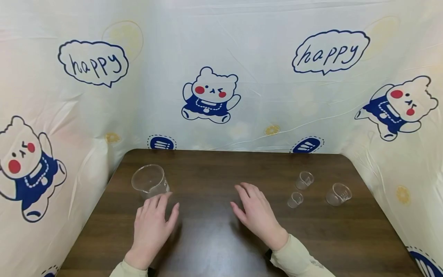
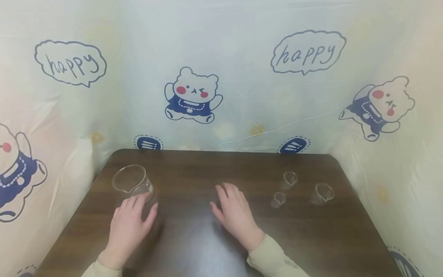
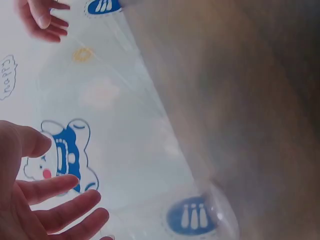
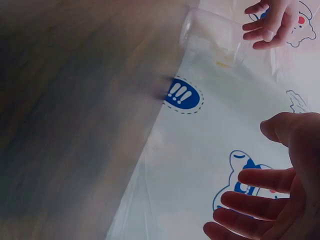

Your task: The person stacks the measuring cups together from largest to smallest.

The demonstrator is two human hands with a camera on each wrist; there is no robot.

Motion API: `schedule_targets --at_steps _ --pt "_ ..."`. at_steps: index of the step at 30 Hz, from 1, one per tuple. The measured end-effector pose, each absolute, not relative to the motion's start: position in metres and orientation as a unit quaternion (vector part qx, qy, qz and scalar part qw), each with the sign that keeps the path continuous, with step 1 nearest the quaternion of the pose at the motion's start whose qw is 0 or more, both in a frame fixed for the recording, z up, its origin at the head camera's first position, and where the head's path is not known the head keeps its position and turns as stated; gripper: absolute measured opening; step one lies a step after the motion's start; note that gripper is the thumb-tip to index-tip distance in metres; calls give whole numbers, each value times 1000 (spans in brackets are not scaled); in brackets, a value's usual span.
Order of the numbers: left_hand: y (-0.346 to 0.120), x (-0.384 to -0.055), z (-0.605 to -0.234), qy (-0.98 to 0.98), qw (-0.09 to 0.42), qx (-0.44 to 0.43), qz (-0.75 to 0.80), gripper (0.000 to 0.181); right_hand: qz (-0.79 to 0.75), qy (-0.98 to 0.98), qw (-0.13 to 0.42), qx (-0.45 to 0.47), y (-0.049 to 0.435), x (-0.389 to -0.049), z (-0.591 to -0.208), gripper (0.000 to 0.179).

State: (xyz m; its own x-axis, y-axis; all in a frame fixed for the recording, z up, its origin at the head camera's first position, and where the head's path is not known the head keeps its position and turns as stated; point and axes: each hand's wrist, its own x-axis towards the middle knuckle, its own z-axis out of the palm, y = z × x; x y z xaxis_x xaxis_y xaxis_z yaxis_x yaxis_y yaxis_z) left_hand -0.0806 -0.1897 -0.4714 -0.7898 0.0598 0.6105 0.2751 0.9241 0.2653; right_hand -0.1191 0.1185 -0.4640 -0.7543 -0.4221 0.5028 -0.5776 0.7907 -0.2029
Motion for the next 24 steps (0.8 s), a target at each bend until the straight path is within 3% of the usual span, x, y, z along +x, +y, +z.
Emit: schedule_targets --at_steps 16,24 --pt "-219 -85 -452 -923 339 -52 -174 23 175 -914 213 296 83 -132 -459 45" --pt "-250 -87 -456 -931 323 -25 -171 33 158 -911 211 318 63 -135 -456 45"
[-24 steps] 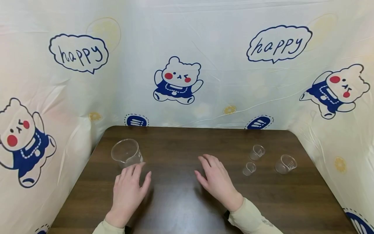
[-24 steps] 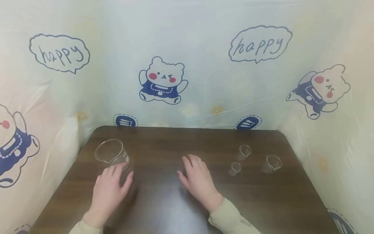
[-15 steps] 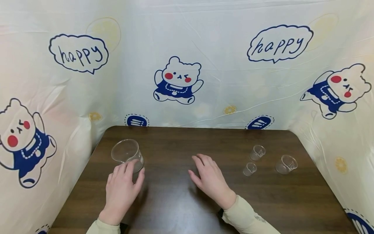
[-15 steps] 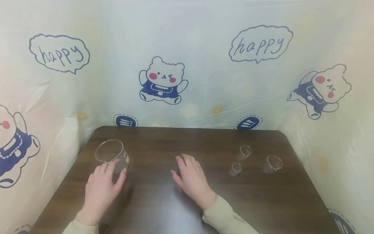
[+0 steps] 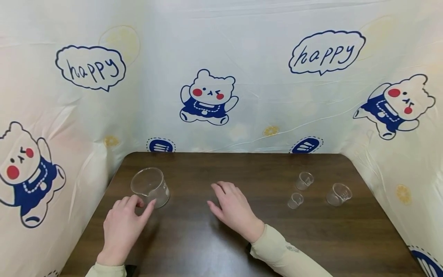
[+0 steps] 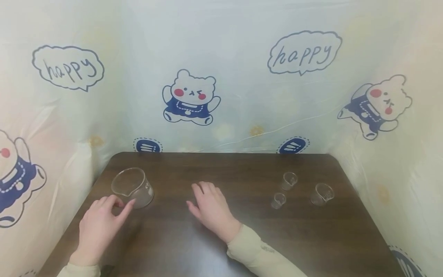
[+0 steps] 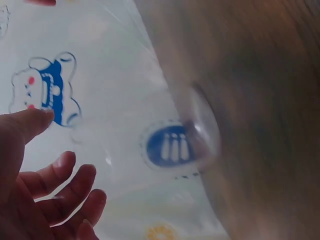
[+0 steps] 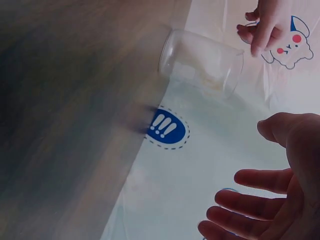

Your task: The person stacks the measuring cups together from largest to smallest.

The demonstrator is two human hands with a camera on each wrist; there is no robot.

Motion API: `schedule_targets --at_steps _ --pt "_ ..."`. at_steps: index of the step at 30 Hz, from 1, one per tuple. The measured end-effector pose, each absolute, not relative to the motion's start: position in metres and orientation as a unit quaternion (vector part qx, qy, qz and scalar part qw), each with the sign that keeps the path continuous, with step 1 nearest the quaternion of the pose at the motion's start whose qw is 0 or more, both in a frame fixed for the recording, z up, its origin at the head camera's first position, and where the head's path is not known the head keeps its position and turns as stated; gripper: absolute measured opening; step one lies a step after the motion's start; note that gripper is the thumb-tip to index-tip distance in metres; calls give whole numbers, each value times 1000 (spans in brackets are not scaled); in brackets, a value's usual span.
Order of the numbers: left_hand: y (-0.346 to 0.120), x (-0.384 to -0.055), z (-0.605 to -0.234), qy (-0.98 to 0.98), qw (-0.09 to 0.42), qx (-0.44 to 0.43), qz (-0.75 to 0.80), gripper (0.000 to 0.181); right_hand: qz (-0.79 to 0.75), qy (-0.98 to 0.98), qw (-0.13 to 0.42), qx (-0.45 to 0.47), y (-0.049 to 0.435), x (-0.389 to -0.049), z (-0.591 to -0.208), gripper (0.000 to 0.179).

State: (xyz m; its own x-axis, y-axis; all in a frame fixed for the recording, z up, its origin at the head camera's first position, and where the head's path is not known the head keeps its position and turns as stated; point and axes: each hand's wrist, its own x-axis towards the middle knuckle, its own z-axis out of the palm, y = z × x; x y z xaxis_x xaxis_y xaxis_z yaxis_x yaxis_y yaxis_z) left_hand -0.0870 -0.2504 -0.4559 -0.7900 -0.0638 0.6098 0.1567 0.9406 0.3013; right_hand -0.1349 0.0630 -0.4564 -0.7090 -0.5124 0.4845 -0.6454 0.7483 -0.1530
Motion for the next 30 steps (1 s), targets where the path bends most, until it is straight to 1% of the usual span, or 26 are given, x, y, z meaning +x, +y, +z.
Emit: schedule_targets --at_steps 2,4,7,9,12,17,20,27,30 --pt "-259 -88 -459 -939 299 -4 -172 34 151 -912 205 321 57 -137 -457 45" --pt "-266 -88 -462 -950 260 23 -171 37 144 -913 202 324 51 -138 -458 44" --pt "-275 -88 -466 -963 200 59 -169 44 135 -914 200 328 41 -140 -460 45" --pt "-281 -88 -469 -968 171 71 -171 50 128 -914 201 329 35 -141 -461 45" --pt "-289 -90 -473 -969 150 74 -180 59 117 -913 202 334 26 -142 -462 45" --pt "-299 -97 -480 -966 152 58 -202 71 109 -910 211 339 13 -144 -463 46" --pt "-304 -104 -482 -962 148 42 -225 75 106 -910 215 339 5 -148 -465 46" --pt "-317 -119 -486 -950 112 17 -292 81 112 -907 217 344 -12 -158 -467 47" --pt "-319 -124 -488 -944 91 -2 -318 83 114 -910 201 345 -19 -163 -468 49"
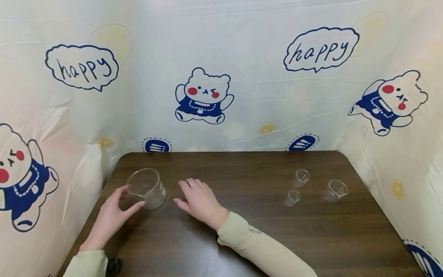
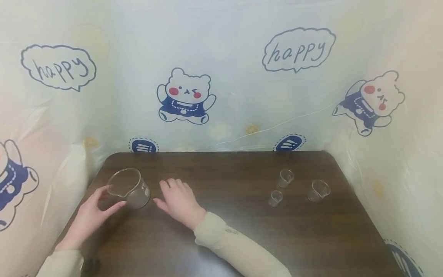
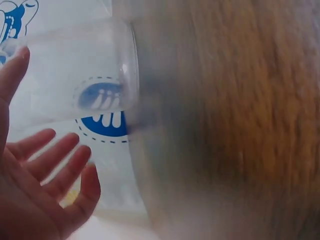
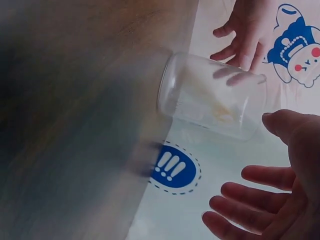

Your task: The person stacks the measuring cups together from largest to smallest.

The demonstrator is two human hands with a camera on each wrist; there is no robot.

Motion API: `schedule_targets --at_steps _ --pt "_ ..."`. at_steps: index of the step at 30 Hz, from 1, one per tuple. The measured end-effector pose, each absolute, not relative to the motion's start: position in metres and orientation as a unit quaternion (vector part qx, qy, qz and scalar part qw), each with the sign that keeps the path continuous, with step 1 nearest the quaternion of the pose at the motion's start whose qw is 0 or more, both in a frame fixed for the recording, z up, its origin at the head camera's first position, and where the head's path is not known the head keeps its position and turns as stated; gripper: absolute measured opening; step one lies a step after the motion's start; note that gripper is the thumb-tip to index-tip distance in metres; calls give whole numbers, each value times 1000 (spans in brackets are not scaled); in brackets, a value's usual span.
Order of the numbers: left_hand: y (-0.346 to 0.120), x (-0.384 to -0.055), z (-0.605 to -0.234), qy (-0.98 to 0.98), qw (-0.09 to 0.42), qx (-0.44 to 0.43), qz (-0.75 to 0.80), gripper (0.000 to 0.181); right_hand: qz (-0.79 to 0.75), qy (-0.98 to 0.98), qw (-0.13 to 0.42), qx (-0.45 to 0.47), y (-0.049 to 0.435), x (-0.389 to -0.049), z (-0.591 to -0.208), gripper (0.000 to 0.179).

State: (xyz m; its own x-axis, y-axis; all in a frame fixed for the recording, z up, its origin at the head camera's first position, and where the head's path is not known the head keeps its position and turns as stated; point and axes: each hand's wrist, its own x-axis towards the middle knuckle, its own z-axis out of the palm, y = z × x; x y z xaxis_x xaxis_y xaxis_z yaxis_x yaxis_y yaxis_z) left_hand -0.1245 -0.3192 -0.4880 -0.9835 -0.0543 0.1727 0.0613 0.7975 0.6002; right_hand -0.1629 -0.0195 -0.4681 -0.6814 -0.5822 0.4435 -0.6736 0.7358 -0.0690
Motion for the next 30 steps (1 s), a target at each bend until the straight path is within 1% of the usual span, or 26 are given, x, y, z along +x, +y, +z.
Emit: schedule_targets --at_steps 4,6,9,14,21,26,30 --pt "-322 -130 -491 -938 77 -21 -337 81 120 -917 158 347 -29 -168 -471 53" --pt "-323 -131 -492 -936 82 -29 -342 78 122 -918 144 348 -34 -170 -472 55" --pt "-325 -135 -493 -928 91 -45 -357 76 120 -918 142 350 -40 -175 -471 58" --pt "-327 -143 -491 -918 90 -67 -381 77 129 -914 145 356 -50 -186 -470 61" --pt "-328 -150 -490 -909 75 -91 -399 78 144 -913 115 363 -62 -193 -471 60" --pt "-330 -149 -489 -905 73 -102 -407 76 160 -913 90 363 -70 -197 -469 59" --pt "-327 -150 -487 -905 65 -103 -407 73 149 -916 90 362 -73 -198 -468 57"
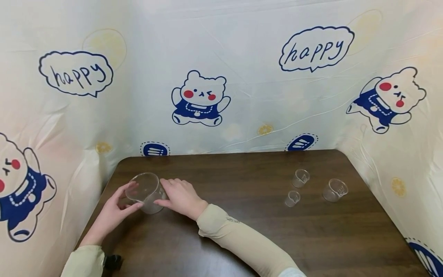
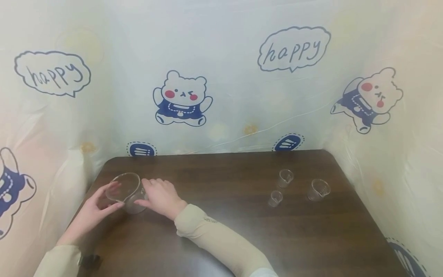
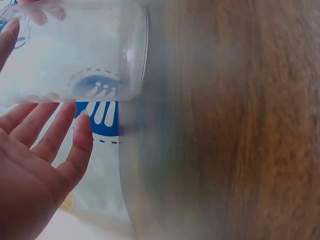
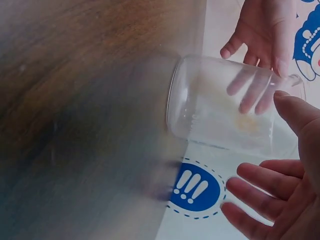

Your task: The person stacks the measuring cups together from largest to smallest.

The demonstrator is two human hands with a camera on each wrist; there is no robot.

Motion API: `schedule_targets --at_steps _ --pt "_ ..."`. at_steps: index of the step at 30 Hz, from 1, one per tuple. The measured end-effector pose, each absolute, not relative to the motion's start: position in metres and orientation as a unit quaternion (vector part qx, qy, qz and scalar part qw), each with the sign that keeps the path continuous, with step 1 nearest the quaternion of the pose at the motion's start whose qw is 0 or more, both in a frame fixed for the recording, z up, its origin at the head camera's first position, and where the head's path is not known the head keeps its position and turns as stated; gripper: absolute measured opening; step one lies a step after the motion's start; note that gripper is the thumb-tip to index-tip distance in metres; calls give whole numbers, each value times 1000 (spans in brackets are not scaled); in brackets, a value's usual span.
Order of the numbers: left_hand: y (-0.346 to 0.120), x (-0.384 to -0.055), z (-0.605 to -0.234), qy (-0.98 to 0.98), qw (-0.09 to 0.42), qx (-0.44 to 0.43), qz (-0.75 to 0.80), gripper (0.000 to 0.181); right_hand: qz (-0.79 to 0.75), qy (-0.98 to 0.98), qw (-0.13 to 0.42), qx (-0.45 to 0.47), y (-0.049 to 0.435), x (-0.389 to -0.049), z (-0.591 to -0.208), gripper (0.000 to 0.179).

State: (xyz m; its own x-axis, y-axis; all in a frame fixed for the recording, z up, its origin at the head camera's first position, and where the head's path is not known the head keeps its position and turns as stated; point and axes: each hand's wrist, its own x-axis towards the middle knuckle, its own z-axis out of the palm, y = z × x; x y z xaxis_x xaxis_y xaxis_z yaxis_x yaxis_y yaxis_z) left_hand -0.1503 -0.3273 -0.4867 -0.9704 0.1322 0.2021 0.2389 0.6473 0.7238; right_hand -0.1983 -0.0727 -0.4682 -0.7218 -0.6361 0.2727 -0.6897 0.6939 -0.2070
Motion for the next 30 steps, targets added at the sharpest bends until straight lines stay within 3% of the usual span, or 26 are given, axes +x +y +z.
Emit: schedule_targets --at_steps 7,30 --pt "-325 -152 -485 -905 59 -104 -409 71 126 -915 124 364 -76 -198 -468 55" --pt "-315 -150 -485 -919 83 -83 -376 68 206 -901 86 372 -69 -203 -464 53"
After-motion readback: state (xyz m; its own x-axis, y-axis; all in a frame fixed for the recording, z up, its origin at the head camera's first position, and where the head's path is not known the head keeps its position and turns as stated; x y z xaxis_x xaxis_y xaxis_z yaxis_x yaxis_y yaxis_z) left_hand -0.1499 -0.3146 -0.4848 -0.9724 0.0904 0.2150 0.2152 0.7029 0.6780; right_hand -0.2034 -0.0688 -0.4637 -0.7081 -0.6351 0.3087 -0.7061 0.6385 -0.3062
